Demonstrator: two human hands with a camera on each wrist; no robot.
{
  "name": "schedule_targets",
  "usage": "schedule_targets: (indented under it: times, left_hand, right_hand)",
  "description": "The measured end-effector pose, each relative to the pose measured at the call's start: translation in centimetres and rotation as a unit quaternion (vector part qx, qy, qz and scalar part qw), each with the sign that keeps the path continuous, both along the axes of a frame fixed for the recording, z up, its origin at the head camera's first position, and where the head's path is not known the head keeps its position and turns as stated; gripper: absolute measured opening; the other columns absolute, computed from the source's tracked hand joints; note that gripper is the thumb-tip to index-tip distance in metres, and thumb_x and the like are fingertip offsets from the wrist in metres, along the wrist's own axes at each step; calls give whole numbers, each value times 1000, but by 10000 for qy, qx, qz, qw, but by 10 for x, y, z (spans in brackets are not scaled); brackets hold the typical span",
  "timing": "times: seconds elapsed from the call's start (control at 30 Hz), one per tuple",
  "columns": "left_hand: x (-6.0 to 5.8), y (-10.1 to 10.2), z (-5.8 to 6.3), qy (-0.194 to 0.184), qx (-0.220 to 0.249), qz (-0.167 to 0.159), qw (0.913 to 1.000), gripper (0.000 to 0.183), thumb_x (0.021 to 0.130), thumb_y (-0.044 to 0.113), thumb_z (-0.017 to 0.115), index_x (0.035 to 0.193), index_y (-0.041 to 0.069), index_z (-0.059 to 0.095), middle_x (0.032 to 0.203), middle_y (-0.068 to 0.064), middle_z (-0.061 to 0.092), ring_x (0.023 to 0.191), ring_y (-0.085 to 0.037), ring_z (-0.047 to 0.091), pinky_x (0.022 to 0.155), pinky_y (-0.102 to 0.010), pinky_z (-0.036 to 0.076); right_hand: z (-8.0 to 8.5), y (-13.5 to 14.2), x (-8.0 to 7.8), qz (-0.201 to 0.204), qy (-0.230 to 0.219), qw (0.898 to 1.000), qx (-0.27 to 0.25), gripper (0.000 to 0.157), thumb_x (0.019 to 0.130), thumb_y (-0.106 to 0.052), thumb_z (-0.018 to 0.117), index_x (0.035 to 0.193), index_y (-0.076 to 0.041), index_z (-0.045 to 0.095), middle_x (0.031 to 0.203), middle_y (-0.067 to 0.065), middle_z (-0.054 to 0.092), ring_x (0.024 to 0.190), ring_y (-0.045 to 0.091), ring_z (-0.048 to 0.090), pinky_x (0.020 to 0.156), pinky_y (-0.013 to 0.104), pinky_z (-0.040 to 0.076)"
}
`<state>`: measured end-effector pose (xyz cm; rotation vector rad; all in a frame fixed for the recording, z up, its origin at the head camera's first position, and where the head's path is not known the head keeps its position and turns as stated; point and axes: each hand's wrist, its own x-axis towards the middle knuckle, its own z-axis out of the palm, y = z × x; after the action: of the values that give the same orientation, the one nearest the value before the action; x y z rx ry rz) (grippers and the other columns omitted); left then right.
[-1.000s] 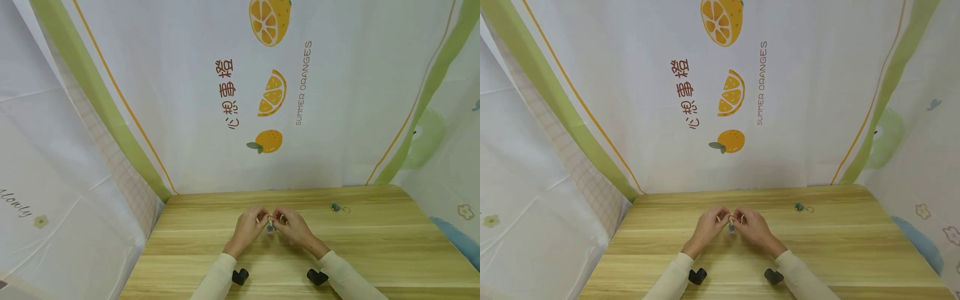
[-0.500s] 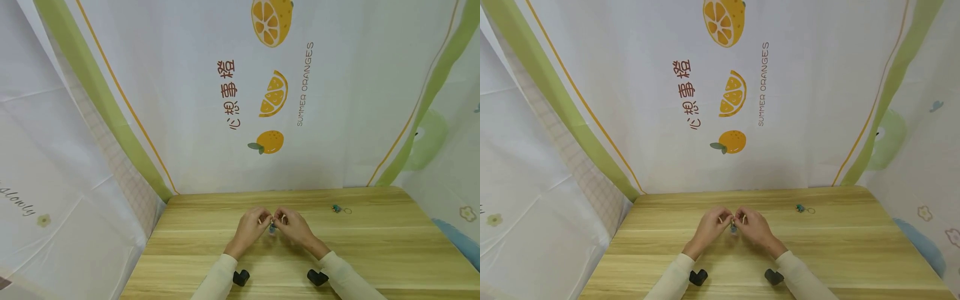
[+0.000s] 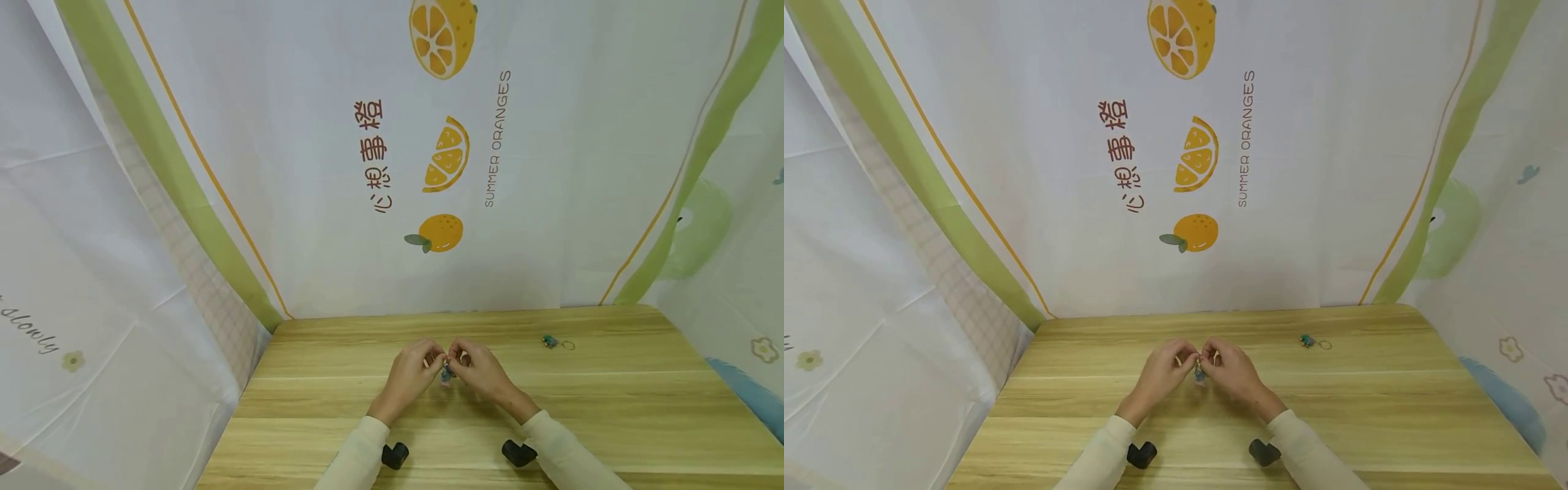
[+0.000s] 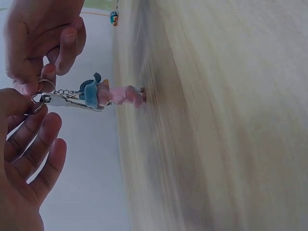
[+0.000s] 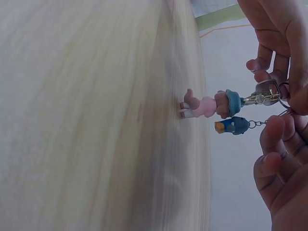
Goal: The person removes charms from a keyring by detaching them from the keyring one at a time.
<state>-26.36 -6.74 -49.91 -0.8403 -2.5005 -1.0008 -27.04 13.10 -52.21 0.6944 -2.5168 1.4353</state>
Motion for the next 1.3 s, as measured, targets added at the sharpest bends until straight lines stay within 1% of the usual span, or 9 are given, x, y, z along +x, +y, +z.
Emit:
schedule_targets:
  times: [0.2,0.4,0.5,0.63,0.87,1.0,1.1,1.3]
  left_hand:
    - [0,0,0,48,-25,92,9999,7,105,15,70,100,13,76,88,1,73,75,-3,62,64,-15,51]
    - [0,-2,2,117,-78,292,9995,6,104,14,71,100,13,75,86,1,72,71,-2,59,60,-14,47]
    - [0,-3,4,138,-47,310,9994,6,104,14,71,101,13,76,86,1,72,70,-2,60,60,-14,47]
    - [-1,-4,4,122,-3,310,9994,6,104,14,70,102,13,76,87,0,72,72,-4,61,62,-15,49]
    - [-1,-5,4,136,31,324,9994,6,104,15,70,103,13,76,88,0,73,73,-5,63,64,-17,52]
    - [-1,-5,4,144,29,291,9995,7,105,16,70,103,13,76,89,0,73,74,-6,63,65,-17,53]
    - [0,-4,4,192,25,235,9995,7,105,16,70,103,12,76,90,-1,73,75,-7,64,66,-17,53]
    - [0,-2,5,172,41,60,9998,6,104,15,70,102,12,76,91,-1,73,76,-6,64,66,-16,54]
  right_hand:
    - [0,1,1,123,-60,9998,-131,12,104,-10,66,95,-18,63,84,-4,61,53,1,45,48,21,41]
    - [2,1,3,322,24,9989,-339,11,105,-11,66,96,-16,64,87,-1,62,53,1,47,46,23,44]
    - [3,0,3,335,62,9987,-387,10,106,-12,67,96,-15,65,88,-1,63,53,2,48,46,24,44]
    - [3,0,2,321,46,9988,-356,9,106,-12,66,97,-15,65,89,1,64,52,3,49,46,25,44]
    - [4,-1,2,13,-244,9995,-209,7,108,-15,65,101,-15,67,94,0,66,50,5,50,45,24,45]
    - [5,-1,1,-65,-281,9994,-172,6,108,-18,64,103,-16,67,94,0,66,50,6,51,44,25,45]
    - [5,-2,1,-38,-217,9996,-150,6,107,-19,66,101,-17,67,92,-1,65,51,5,51,44,25,45]
    - [5,-2,1,-73,96,9999,-35,11,104,-13,69,95,-18,65,87,-5,62,62,3,49,54,22,43]
